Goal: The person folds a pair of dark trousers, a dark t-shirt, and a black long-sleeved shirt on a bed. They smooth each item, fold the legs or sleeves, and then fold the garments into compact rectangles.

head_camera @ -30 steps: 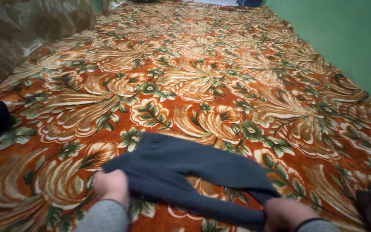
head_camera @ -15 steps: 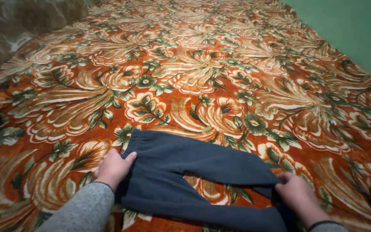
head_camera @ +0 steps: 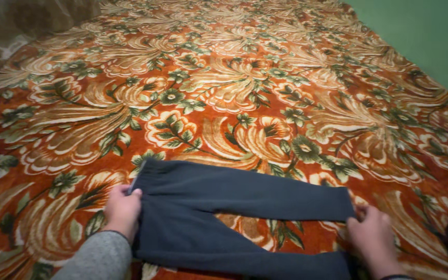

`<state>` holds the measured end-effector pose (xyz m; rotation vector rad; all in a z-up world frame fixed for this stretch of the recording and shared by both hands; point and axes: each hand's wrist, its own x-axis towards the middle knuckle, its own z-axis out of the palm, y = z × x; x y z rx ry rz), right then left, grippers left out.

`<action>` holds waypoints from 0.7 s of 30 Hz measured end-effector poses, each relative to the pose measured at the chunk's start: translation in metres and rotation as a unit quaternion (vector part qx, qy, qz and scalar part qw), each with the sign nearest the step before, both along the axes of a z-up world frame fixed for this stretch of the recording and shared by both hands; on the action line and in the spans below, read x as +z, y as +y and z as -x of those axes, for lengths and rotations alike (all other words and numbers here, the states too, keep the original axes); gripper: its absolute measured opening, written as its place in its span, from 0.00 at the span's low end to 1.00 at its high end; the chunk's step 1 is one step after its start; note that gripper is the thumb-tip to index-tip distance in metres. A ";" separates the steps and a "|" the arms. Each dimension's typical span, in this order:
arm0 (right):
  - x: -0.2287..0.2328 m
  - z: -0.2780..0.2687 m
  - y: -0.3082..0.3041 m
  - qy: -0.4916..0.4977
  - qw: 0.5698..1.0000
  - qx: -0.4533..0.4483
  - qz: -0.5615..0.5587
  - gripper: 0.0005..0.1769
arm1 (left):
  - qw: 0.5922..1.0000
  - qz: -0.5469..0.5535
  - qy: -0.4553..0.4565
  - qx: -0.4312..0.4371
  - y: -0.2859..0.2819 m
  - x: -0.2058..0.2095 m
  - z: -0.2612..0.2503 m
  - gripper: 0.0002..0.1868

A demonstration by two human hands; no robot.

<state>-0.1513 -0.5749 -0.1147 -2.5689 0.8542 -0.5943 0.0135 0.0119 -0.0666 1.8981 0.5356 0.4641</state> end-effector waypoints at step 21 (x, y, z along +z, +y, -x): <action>0.215 0.044 0.080 0.552 0.694 0.401 -0.228 0.24 | 0.634 -0.467 0.140 -0.600 -0.040 0.198 0.140 0.54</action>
